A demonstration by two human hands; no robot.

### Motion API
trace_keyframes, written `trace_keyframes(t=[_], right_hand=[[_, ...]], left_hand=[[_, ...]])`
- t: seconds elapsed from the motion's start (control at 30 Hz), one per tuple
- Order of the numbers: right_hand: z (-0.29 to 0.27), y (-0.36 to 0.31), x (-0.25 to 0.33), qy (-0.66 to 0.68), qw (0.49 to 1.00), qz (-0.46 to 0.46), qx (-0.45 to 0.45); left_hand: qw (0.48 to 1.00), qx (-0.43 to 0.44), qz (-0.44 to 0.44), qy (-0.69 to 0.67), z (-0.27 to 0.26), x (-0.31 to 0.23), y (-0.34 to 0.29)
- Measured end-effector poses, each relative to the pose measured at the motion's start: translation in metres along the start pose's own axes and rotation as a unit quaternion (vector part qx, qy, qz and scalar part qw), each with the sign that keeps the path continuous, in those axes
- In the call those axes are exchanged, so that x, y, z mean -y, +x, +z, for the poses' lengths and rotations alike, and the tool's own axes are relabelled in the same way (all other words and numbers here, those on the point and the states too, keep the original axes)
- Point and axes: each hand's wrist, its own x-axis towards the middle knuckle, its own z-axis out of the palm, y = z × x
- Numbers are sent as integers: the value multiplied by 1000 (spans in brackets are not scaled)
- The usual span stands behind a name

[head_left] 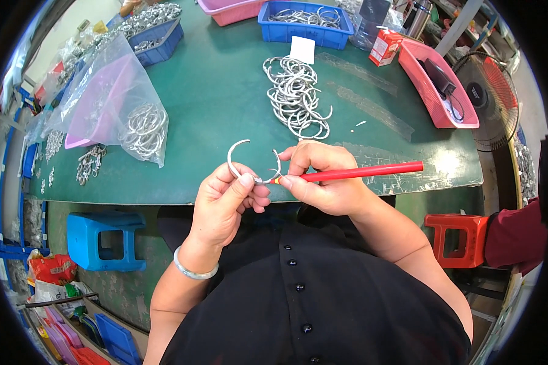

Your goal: The person marks metal rings using a red pen and stacks them on a table.

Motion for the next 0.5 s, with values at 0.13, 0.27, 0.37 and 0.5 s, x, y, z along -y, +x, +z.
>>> trace_keyframes(t=[0.13, 0.27, 0.37, 0.5], right_hand=[[2, -2, -8, 7, 1000, -20, -23], [1, 1, -7, -9, 999, -15, -31], [-2, 1, -6, 38, 998, 35, -33], [-1, 0, -7, 30, 999, -4, -22]], left_hand=[[1000, 2, 4, -2, -1, 1, 1], [1000, 3, 4, -7, -3, 1, 2], [1000, -1, 5, -8, -3, 1, 2], [1000, -2, 3, -9, -2, 2, 1]])
